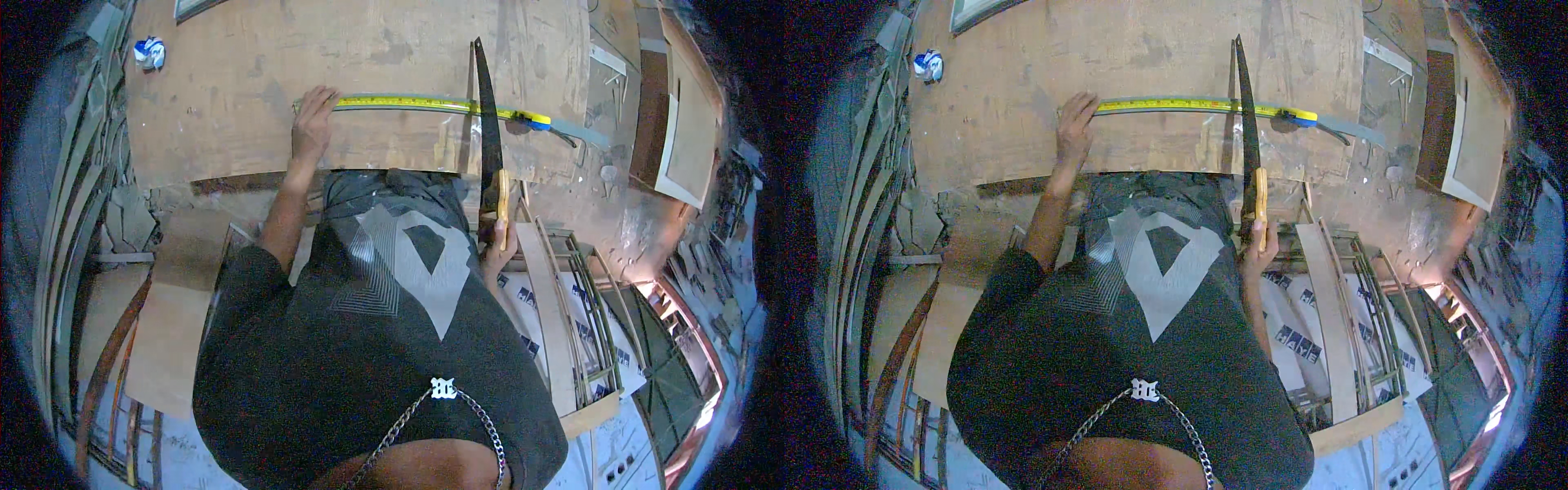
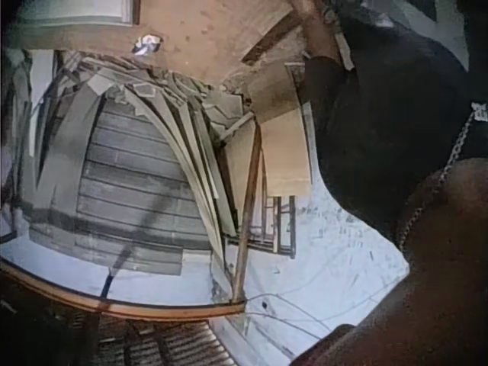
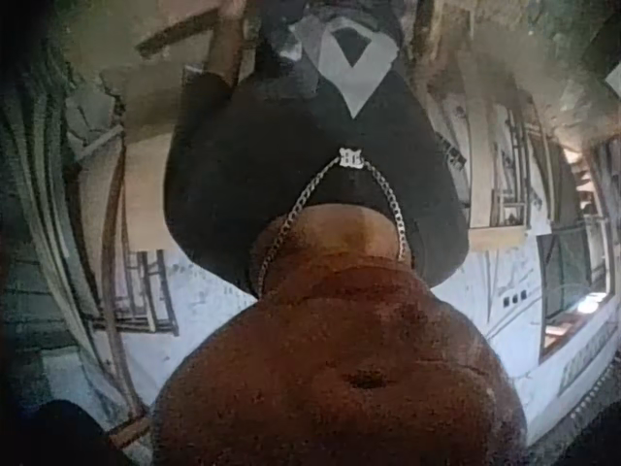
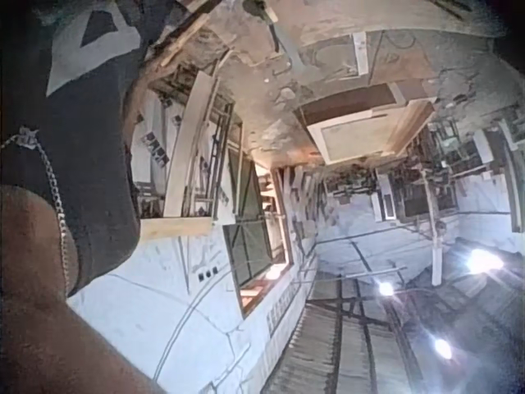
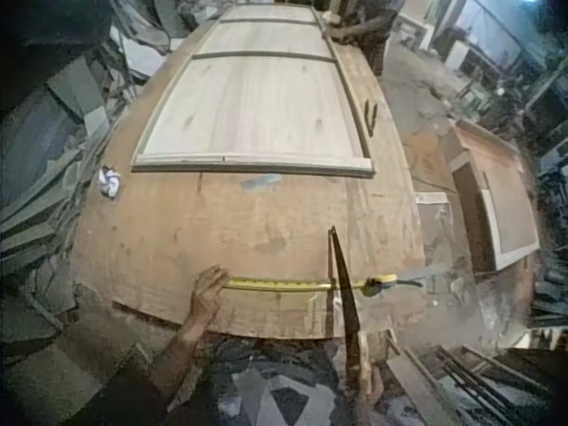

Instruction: The person measures a wooden strip with a tape measure, marks it, and then saws through the strip with a hand saw.

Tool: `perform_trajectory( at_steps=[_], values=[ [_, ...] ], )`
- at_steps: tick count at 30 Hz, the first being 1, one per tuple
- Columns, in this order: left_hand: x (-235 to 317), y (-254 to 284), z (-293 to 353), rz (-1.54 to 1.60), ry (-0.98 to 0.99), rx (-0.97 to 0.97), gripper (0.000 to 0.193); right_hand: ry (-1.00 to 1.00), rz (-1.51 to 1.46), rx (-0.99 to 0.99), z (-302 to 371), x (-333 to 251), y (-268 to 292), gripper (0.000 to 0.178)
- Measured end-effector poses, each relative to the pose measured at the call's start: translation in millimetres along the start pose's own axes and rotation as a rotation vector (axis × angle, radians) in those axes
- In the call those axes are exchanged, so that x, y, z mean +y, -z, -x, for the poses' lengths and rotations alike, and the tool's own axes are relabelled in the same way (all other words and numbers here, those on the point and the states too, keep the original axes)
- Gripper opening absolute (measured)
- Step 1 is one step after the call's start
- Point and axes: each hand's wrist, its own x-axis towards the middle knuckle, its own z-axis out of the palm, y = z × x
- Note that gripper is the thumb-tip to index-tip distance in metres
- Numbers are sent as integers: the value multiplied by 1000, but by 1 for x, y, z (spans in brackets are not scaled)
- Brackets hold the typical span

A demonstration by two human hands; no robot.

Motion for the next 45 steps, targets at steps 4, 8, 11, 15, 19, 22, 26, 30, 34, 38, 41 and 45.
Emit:
perform_trajectory(
  at_steps=[4, 8, 11, 15, 19, 22, 26, 30, 34, 38, 41, 45],
  values=[
    [4, 3, -10, 86, -101, -43, 43, 1, -4, -19, 5, 2, -10, 27],
    [5, -3, -10, 48, -124, -57, 37, 16, 17, -41, 5, 0, -18, 27],
    [10, -6, -11, 102, -111, 17, 30, 3, -11, -49, 4, 8, -20, 28],
    [11, -7, -8, -15, -115, -21, 30, 59, 57, -55, 5, 40, -17, 28],
    [17, -11, -5, -177, -170, -88, 34, 88, -61, -34, 7, 46, -24, 29],
    [24, -13, -7, -260, -172, -77, 31, 107, -29, -49, 9, 48, -25, 30],
    [24, -25, -5, -261, -176, -53, 30, 45, -112, -129, 9, 48, -25, 37],
    [18, -41, -12, -102, -210, 76, 25, -10, -143, -109, 6, 58, -31, 35],
    [25, -37, -23, -105, -302, 80, 25, 55, -139, -68, 2, 71, -39, 28],
    [35, -33, -26, -305, -405, -21, 32, 40, -97, -91, 4, 54, -41, 29],
    [45, -44, -40, -291, -534, -78, 37, 53, -76, -75, 4, 67, -44, 30],
    [87, -54, -61, -214, -705, -205, 38, 92, -146, -31, 3, 66, -47, 30]
  ],
)
